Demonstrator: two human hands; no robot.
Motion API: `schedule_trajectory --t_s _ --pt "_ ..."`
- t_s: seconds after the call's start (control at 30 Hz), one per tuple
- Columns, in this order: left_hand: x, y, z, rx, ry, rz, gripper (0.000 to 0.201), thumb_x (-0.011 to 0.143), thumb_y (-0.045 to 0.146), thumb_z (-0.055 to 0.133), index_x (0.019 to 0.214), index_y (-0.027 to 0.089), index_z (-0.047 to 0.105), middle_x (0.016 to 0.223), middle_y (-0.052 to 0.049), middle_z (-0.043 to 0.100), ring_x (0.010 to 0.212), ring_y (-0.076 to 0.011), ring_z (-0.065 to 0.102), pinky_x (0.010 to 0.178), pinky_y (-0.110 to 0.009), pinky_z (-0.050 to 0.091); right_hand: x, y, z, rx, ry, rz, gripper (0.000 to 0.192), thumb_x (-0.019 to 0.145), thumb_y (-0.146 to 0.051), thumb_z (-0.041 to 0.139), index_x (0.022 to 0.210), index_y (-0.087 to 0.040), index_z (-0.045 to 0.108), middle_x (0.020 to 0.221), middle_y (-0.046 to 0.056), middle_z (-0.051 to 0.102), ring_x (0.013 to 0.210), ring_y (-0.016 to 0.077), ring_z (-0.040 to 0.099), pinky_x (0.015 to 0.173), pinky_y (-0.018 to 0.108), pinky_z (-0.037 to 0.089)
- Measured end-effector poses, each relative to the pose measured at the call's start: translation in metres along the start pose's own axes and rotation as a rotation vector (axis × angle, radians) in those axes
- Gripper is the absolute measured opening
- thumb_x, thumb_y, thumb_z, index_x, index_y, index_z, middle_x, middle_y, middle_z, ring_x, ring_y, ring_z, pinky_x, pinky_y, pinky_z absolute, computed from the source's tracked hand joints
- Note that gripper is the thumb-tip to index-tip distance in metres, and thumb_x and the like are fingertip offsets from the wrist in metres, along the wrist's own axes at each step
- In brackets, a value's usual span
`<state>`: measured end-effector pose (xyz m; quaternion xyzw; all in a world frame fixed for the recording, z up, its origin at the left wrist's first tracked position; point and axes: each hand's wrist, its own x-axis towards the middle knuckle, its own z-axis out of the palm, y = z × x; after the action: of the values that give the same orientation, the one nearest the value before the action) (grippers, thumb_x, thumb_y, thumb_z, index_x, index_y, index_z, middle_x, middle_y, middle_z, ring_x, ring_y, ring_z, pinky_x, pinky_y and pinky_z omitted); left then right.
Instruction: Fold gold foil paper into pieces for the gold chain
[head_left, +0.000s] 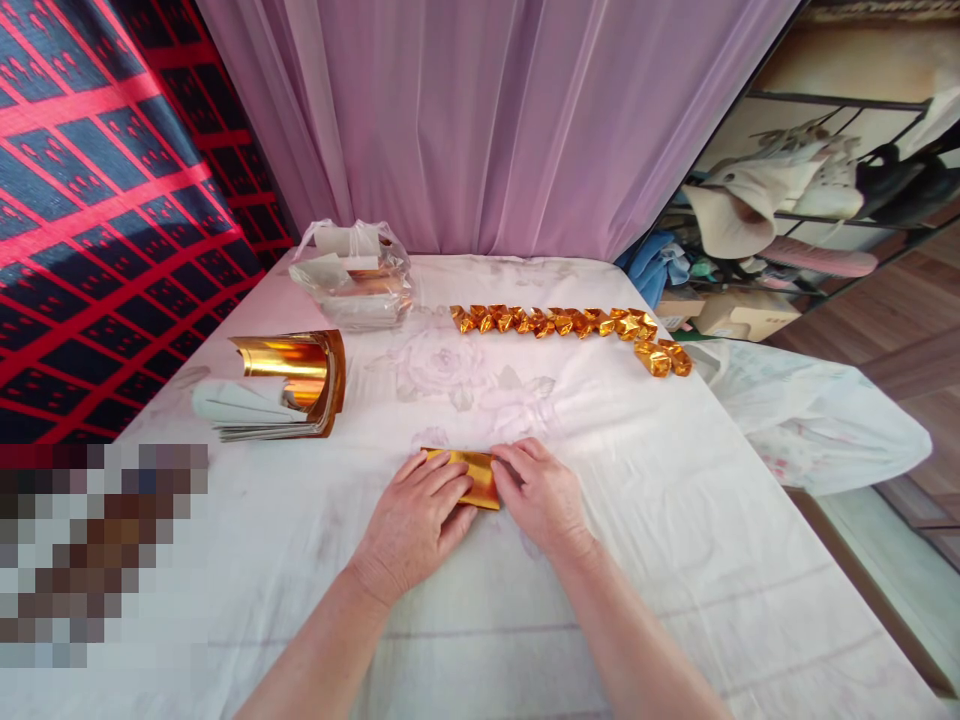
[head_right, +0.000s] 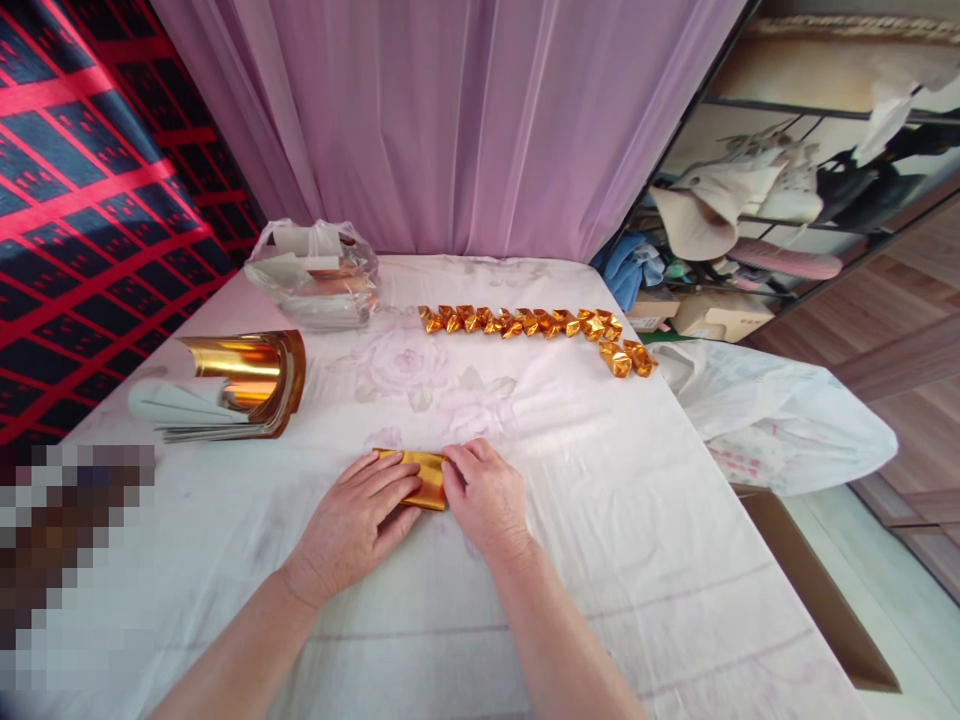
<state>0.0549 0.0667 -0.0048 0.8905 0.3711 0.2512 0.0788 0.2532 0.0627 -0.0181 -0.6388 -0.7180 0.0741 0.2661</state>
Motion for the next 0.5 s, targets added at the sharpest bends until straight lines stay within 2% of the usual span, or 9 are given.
schedule_trajectory --t_s 0.5 --pt "0.0001 -0.0005 -0.0005 0.011 -0.032 -0.008 0.026 0.094 0.032 0.055 0.112 0.020 0.069 0.116 -0.008 0.073 0.119 -0.0281 0.060 0.112 -0.050 0.039 0.0022 0.0005 0.0003 0.020 -0.001 0.068 0.025 0.094 -0.026 0.050 0.089 -0.025 0.075 0.091 0.003 0.071 0.077 0.0156 0.065 0.066 0.025 0.044"
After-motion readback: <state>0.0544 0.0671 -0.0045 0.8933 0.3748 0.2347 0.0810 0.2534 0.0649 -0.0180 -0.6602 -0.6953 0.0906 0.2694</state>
